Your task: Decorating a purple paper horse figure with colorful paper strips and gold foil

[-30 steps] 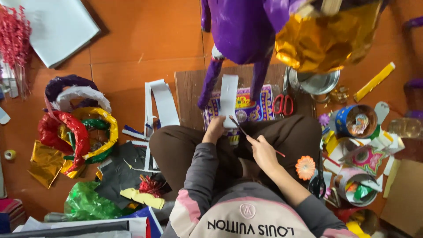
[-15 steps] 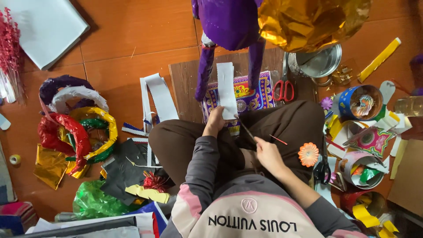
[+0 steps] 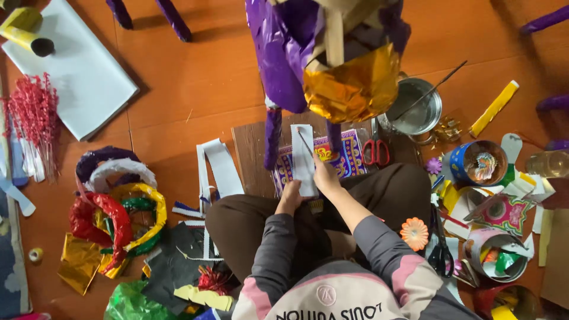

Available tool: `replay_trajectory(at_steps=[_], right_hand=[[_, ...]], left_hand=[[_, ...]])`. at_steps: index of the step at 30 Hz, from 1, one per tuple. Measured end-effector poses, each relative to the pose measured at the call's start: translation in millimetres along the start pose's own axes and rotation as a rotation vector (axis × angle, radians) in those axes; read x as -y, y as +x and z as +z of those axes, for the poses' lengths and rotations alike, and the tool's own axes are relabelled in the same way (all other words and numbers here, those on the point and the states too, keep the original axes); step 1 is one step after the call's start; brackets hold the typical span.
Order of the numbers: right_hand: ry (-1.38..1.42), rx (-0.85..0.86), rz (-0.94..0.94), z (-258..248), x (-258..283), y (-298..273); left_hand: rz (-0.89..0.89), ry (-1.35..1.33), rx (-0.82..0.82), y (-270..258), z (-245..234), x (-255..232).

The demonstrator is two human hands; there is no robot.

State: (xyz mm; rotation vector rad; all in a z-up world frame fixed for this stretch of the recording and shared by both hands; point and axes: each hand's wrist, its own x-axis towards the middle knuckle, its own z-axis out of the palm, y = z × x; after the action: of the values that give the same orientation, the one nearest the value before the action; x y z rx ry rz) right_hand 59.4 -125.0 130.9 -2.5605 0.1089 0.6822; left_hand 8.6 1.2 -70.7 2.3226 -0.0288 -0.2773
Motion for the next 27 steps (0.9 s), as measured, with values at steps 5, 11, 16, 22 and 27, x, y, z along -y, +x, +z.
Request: replay_trajectory(at_steps=[5,11,16,22,27], right_hand=[[-0.055,-0.133,-0.144,-6,-28,-14],[0.06,0.052,0.066,-62,61,-44],[0.375,0.001,0.189,-26,38,-35],[-0.004,-0.214,-0.124,35,-79,19],[0.433,-0.179,-0.175,-45,-43,-54]], left_hand=[[-1.029,-1.459,-0.187,17,0,-15],[-0.772,-1.081,-0.105,9,10,5],[-0.27,-0.281,0.028,-14,-17,-14],[0.328,0.169,-0.076,-14,-45,-32],[0.137,-0.007,0.007,-20,-82,-70]])
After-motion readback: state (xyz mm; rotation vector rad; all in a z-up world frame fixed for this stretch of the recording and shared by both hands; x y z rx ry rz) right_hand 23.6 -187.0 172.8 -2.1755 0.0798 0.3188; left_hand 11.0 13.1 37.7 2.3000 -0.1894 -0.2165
